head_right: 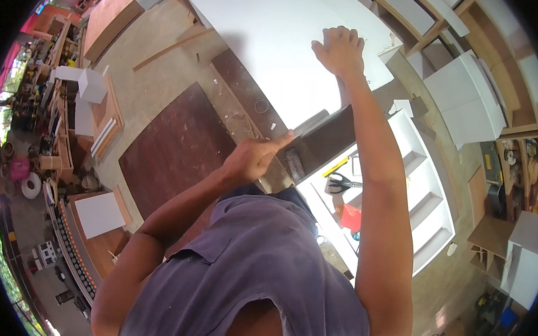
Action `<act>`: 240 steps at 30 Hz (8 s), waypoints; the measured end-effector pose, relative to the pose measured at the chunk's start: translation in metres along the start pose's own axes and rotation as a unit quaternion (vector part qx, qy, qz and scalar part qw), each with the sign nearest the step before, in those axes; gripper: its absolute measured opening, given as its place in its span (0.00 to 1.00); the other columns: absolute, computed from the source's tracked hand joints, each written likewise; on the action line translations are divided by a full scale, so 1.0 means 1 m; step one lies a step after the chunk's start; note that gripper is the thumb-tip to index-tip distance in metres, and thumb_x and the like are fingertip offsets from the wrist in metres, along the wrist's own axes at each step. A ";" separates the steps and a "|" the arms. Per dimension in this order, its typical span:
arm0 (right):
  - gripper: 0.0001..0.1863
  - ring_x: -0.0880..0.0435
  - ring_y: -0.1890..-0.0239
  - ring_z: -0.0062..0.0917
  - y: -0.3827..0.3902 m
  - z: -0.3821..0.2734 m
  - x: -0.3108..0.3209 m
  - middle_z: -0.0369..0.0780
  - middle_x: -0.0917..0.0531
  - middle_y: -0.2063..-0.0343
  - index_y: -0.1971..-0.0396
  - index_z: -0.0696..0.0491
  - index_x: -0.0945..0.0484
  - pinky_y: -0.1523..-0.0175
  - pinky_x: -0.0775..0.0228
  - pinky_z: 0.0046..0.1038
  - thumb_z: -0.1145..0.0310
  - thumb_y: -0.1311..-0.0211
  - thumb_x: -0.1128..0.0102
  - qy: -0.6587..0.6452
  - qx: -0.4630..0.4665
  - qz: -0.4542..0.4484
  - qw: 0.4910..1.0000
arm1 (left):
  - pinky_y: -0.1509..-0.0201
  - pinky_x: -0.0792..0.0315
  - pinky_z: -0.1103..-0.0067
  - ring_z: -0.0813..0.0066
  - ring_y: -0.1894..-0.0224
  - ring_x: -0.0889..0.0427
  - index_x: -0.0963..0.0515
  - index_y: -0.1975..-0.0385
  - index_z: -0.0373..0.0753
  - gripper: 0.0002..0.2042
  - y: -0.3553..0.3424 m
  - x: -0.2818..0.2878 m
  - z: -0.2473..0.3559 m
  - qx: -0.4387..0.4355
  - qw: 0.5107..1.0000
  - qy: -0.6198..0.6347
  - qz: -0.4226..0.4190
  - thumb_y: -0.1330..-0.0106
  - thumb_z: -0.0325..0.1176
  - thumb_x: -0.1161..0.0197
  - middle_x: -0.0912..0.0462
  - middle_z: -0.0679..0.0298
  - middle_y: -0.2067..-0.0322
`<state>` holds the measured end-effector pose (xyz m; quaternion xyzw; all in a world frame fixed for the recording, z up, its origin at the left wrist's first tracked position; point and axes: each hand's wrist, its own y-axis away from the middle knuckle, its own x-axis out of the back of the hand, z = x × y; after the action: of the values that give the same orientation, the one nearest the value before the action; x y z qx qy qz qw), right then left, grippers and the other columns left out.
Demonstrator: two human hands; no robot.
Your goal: The person smooths the edge of a white cabinet door with a metal scraper, then wipes the surface with a cloth. The person repeats scraping and wiping on the same door throughout the clip.
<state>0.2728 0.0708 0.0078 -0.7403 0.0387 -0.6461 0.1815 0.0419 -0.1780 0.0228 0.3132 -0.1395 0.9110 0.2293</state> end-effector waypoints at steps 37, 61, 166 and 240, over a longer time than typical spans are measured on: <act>0.25 0.43 0.30 0.52 -0.023 -0.027 -0.019 0.40 0.38 0.31 0.38 0.41 0.34 0.34 0.55 0.66 0.54 0.35 0.62 0.038 0.005 -0.023 0.999 | 0.66 0.28 0.73 0.69 0.77 0.26 0.34 0.31 0.54 0.30 0.002 0.015 -0.090 -0.060 0.984 0.010 0.170 0.34 0.22 0.49 0.26 0.49 0.75; 0.30 0.50 0.26 0.53 -0.028 -0.031 -0.012 0.37 0.45 0.25 0.29 0.36 0.40 0.26 0.63 0.59 0.51 0.31 0.62 0.065 -0.021 -0.095 0.993 | 0.63 0.26 0.67 0.63 0.74 0.22 0.32 0.33 0.55 0.27 0.003 0.068 -0.124 -0.017 0.992 0.031 0.119 0.31 0.25 0.52 0.22 0.49 0.71; 0.23 0.41 0.33 0.53 -0.142 -0.120 -0.075 0.41 0.35 0.33 0.38 0.40 0.33 0.36 0.53 0.66 0.53 0.29 0.60 0.043 -0.013 0.016 0.999 | 0.64 0.25 0.62 0.52 0.74 0.19 0.36 0.31 0.59 0.29 -0.031 0.136 -0.173 -0.016 0.992 -0.023 0.120 0.32 0.25 0.51 0.20 0.45 0.72; 0.26 0.48 0.27 0.53 -0.225 -0.156 -0.075 0.40 0.41 0.27 0.32 0.34 0.37 0.29 0.60 0.63 0.49 0.28 0.63 0.047 -0.039 -0.108 0.992 | 0.50 0.22 0.64 0.51 0.58 0.16 0.36 0.31 0.62 0.33 -0.129 0.230 -0.213 0.167 0.984 -0.059 0.013 0.38 0.25 0.48 0.18 0.44 0.56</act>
<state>0.0691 0.2679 0.0246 -0.7158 -0.0078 -0.6938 0.0796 -0.1612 0.0935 0.0199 0.3980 -0.0030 0.9045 0.1533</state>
